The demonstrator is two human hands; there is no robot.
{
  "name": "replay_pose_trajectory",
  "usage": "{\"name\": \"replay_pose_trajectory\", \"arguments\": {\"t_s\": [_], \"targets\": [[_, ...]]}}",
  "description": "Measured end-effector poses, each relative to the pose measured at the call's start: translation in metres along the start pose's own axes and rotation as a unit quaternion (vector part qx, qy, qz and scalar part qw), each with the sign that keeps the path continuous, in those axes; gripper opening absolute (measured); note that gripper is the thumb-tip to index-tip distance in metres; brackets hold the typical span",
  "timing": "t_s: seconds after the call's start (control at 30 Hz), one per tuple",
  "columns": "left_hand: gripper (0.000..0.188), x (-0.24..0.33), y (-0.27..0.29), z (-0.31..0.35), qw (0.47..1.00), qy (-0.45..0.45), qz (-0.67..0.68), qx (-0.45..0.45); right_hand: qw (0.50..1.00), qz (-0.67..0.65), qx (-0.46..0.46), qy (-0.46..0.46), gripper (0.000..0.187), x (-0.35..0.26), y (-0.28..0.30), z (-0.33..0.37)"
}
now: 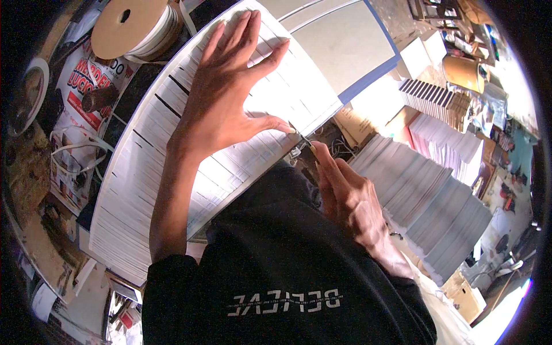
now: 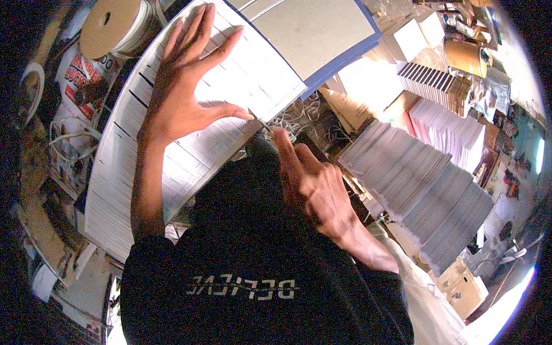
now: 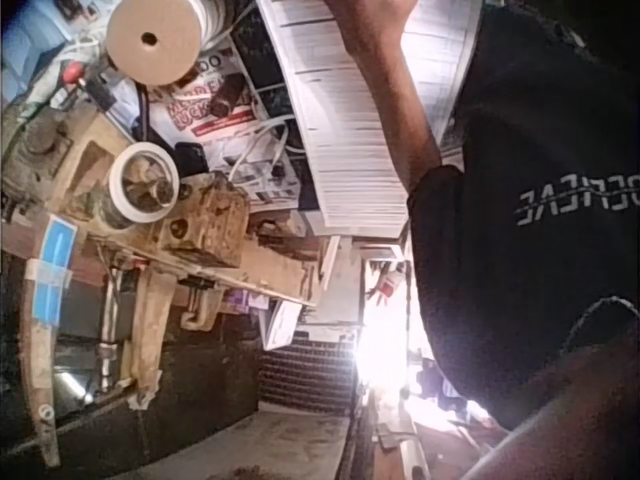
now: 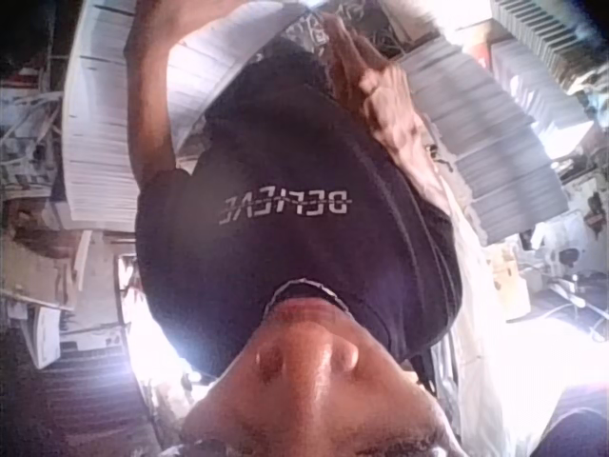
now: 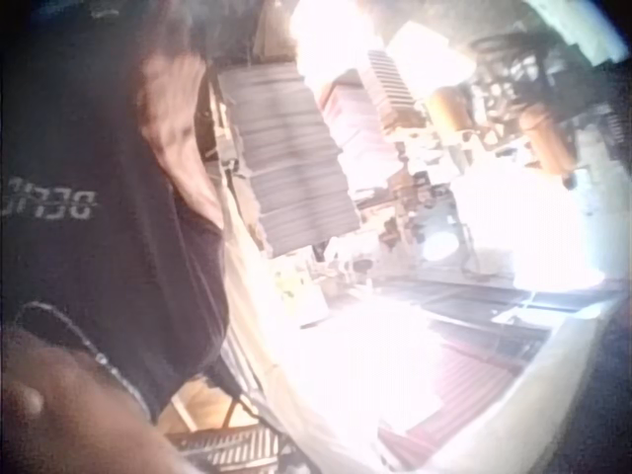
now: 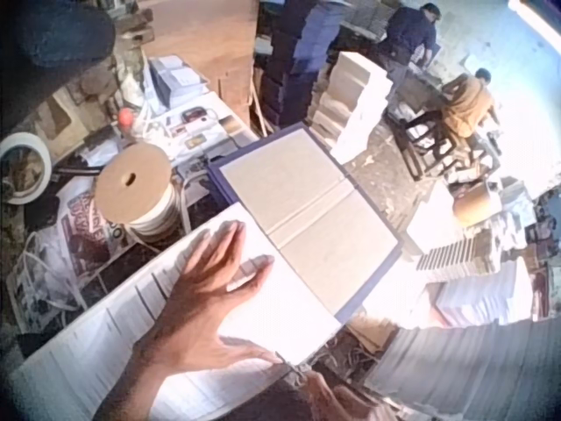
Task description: The person holds a ribbon and positions a sheet of paper strips on a folder, then cuts the paper strips apart using a knife.
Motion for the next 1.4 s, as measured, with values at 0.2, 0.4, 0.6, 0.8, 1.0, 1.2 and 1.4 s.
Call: {"name": "replay_pose_trajectory", "arguments": {"t_s": [0.2,0.4,0.6,0.8,1.0,1.2,1.4], "targets": [[0.108,-0.001,0.003,0.0,1.0,0.002,0.002,-0.002,0.997,0.044,-0.05,-0.037,0.065,-0.015,0.023,0.004],[0.112,-0.002,-0.002,0.001,1.0,0.006,0.021,0.001,0.992,0.07,-0.08,-0.07,0.056,-0.015,0.021,-0.004],[0.113,-0.006,0.0,0.007,1.0,0.012,0.022,-0.01,0.944,0.124,-0.223,-0.209,0.043,-0.016,0.041,0.014],[0.118,0.001,0.022,-0.009,0.984,0.007,-0.069,-0.161,0.997,-0.051,0.058,-0.025,0.045,-0.011,0.025,0.015],[0.118,-0.001,0.022,-0.008,0.99,-0.013,-0.048,-0.135,0.998,-0.059,-0.006,0.006,0.076,-0.004,-0.005,0.0],[0.12,0.0,0.024,-0.009,0.987,0.005,-0.041,-0.152,1.0,-0.022,0.003,0.022,0.076,-0.007,-0.009,0.0],[0.121,0.004,0.022,-0.008,0.988,0.012,-0.044,-0.148,0.999,-0.03,0.029,-0.035,0.049,-0.013,-0.013,0.002]]}}
Point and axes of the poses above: each hand's wrist, its own z-axis away from the middle knuckle, its own y-axis out of the back of the hand, x = y × z, the point moved 1 cm from there along -z, towards the middle knuckle, and after that the axes turned 5 degrees about -z, right-handed, at the moved point
